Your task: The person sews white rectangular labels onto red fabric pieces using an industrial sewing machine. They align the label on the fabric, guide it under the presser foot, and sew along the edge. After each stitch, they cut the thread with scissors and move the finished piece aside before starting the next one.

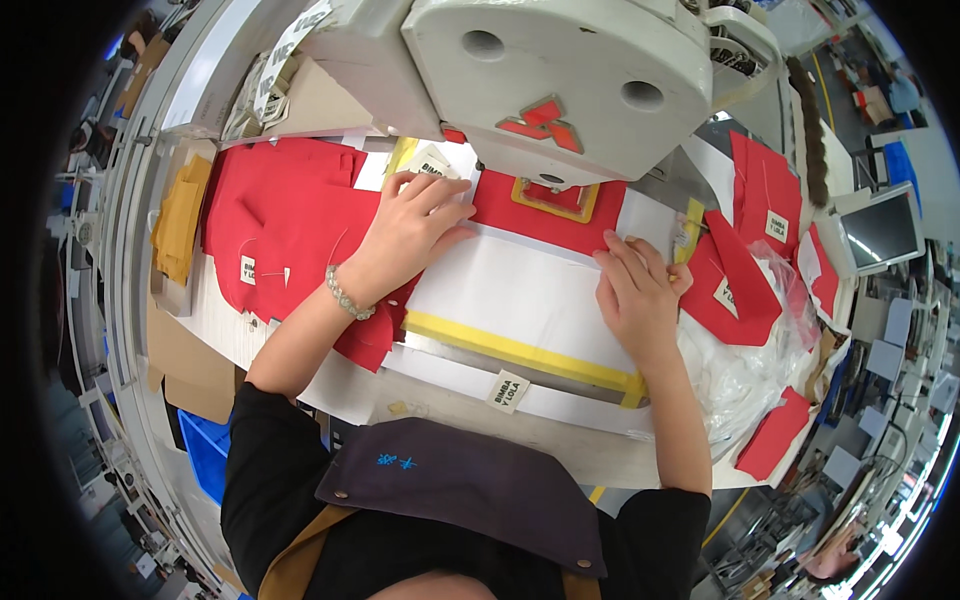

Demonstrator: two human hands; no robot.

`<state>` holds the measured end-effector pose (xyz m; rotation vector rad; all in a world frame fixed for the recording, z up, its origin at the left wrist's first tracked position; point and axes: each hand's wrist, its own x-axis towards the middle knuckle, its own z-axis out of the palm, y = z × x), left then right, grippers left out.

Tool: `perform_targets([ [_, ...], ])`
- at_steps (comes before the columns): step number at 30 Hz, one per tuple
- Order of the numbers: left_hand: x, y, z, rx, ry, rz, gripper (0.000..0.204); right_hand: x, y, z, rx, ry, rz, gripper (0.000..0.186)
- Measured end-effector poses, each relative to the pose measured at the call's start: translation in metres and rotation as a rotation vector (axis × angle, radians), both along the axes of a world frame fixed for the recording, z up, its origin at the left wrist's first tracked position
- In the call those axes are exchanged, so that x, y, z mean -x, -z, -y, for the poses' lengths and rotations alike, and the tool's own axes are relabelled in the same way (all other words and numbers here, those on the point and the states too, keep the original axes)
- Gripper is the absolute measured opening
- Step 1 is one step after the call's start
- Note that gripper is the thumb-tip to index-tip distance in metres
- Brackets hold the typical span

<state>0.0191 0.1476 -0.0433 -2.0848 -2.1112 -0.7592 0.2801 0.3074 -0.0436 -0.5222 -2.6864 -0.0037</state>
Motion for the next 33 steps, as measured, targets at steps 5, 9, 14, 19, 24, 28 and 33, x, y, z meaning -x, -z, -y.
perform_targets([
  [5,-0.003,0.001,0.003,0.024,0.049,-0.178,0.017,0.003,-0.002,0.006,-0.012,-0.004,-0.012,0.028],
  [9,-0.005,-0.003,0.004,0.067,0.054,-0.277,0.016,0.002,-0.004,0.004,0.083,0.012,-0.025,0.029],
  [14,-0.007,-0.003,0.004,0.101,0.054,-0.275,0.016,0.008,-0.009,-0.015,0.105,0.020,-0.051,0.028],
  [19,-0.007,-0.003,0.002,0.110,0.053,-0.264,0.016,0.006,-0.008,-0.040,0.154,-0.159,-0.021,0.026],
  [24,-0.007,-0.001,0.003,0.116,0.046,-0.234,0.017,-0.002,-0.003,-0.043,0.152,-0.222,0.007,0.024],
  [28,-0.006,-0.002,0.002,0.124,0.050,-0.227,0.020,-0.008,-0.002,-0.041,0.124,-0.215,0.038,0.026],
  [33,-0.006,-0.002,0.003,0.121,0.048,-0.226,0.020,-0.013,-0.001,-0.040,0.081,-0.221,0.085,0.029],
])
